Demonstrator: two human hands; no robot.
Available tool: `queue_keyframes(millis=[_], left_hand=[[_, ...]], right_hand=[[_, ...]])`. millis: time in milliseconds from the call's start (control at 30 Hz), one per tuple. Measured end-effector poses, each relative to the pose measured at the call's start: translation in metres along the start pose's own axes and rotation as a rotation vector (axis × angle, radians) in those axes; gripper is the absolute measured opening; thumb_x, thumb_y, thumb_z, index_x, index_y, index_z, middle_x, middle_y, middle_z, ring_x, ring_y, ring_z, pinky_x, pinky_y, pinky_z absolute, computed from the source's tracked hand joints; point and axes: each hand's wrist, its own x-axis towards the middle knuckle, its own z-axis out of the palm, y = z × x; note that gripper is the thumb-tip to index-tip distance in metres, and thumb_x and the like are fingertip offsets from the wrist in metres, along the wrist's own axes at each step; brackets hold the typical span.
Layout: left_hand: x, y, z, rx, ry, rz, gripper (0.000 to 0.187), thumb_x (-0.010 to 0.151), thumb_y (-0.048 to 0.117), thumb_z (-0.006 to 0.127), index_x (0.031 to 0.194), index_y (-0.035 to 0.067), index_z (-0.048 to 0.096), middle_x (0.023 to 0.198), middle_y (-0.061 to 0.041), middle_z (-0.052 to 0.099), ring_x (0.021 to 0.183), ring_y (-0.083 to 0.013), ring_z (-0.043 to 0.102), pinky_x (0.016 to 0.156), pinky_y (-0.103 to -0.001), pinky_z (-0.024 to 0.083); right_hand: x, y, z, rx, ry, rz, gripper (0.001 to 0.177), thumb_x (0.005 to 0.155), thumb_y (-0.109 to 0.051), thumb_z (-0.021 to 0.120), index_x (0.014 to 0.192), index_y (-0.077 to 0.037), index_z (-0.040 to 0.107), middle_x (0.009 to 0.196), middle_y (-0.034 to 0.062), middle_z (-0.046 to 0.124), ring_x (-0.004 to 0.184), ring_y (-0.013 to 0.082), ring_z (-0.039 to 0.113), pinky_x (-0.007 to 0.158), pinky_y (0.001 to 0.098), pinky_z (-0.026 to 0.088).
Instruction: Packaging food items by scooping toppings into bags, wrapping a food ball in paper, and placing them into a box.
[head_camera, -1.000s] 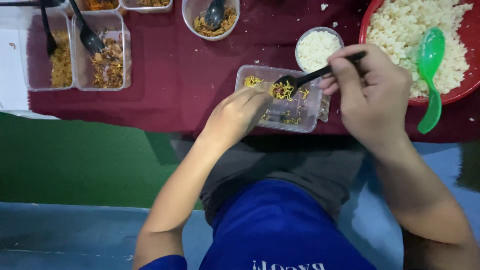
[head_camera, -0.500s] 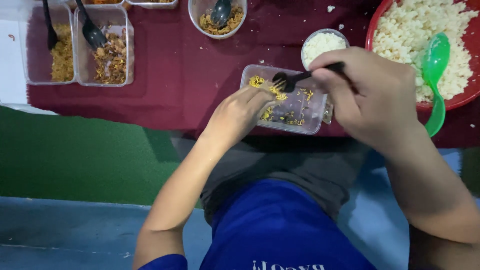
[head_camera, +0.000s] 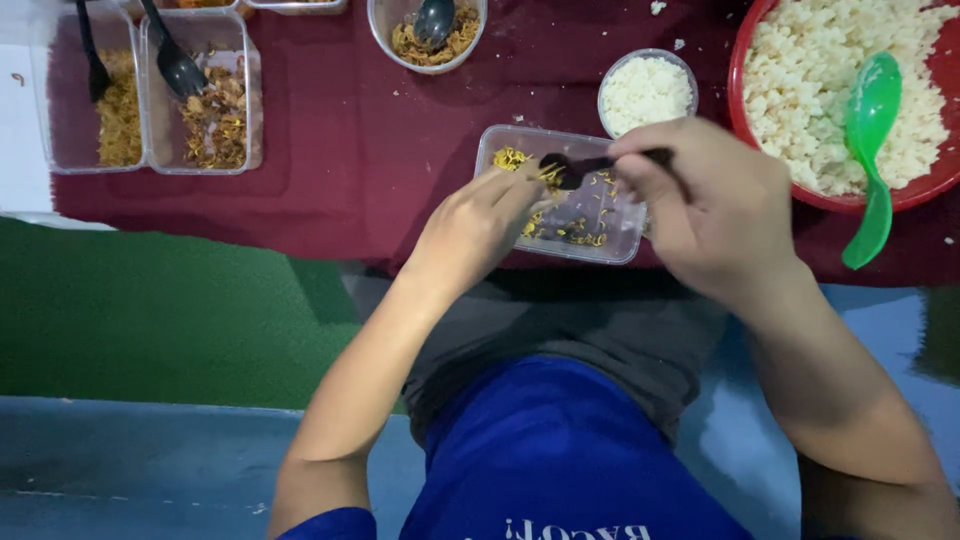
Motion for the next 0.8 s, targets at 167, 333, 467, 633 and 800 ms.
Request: queue_keyframes(millis=[167, 333, 467, 633, 800], left_hand=[[-0.001, 0.004, 0.005, 0.065, 0.067, 0.122, 0.019, 0.097, -0.002, 0.069, 0.114, 0.001, 0.060, 0.106, -0.011, 0.062, 0.094, -0.0308, 0.064, 0.064, -0.043, 0.051], [0.004, 0.007, 0.000, 0.050, 0.096, 0.096, 0.010, 0.102, 0.003, 0.068, 0.109, 0.003, 0.061, 0.109, -0.007, 0.059, 0.095, -0.0298, 0.058, 0.069, -0.041, 0.052], [0.005, -0.003, -0.002, 0.108, 0.035, 0.087, 0.021, 0.099, 0.015, 0.071, 0.116, 0.004, 0.063, 0.107, -0.010, 0.062, 0.090, -0.0330, 0.058, 0.078, -0.044, 0.052], [0.005, 0.000, -0.012, 0.212, -0.007, 0.045, 0.014, 0.094, 0.007, 0.068, 0.103, 0.005, 0.058, 0.092, -0.008, 0.052, 0.082, -0.0312, 0.052, 0.070, -0.044, 0.048], [0.002, 0.003, -0.035, 0.190, -0.084, 0.019, 0.011, 0.090, 0.005, 0.067, 0.094, 0.008, 0.057, 0.084, -0.012, 0.056, 0.073, -0.0334, 0.052, 0.065, -0.047, 0.046]], right_hand=[[0.006, 0.003, 0.006, 0.063, -0.162, -0.080, 0.015, 0.108, -0.004, 0.060, 0.116, 0.004, 0.070, 0.109, 0.0153, 0.073, 0.102, 0.0306, 0.070, 0.093, 0.0386, 0.052], [0.002, 0.005, 0.007, 0.070, -0.112, 0.005, 0.015, 0.106, -0.004, 0.065, 0.116, 0.003, 0.073, 0.110, 0.0148, 0.076, 0.100, 0.0273, 0.073, 0.088, 0.0352, 0.054], [-0.001, 0.004, 0.003, 0.096, -0.080, -0.007, 0.014, 0.106, 0.000, 0.065, 0.116, 0.005, 0.073, 0.111, 0.0160, 0.076, 0.100, 0.0265, 0.073, 0.088, 0.0341, 0.054], [-0.013, 0.008, 0.003, 0.069, 0.060, -0.131, 0.013, 0.110, 0.002, 0.063, 0.109, 0.010, 0.074, 0.105, 0.0203, 0.076, 0.099, 0.0326, 0.075, 0.087, 0.0370, 0.055], [-0.033, 0.027, 0.020, 0.138, 0.340, -0.073, 0.027, 0.114, -0.005, 0.054, 0.103, 0.015, 0.067, 0.098, 0.0285, 0.069, 0.089, 0.0387, 0.067, 0.085, 0.0436, 0.052]])
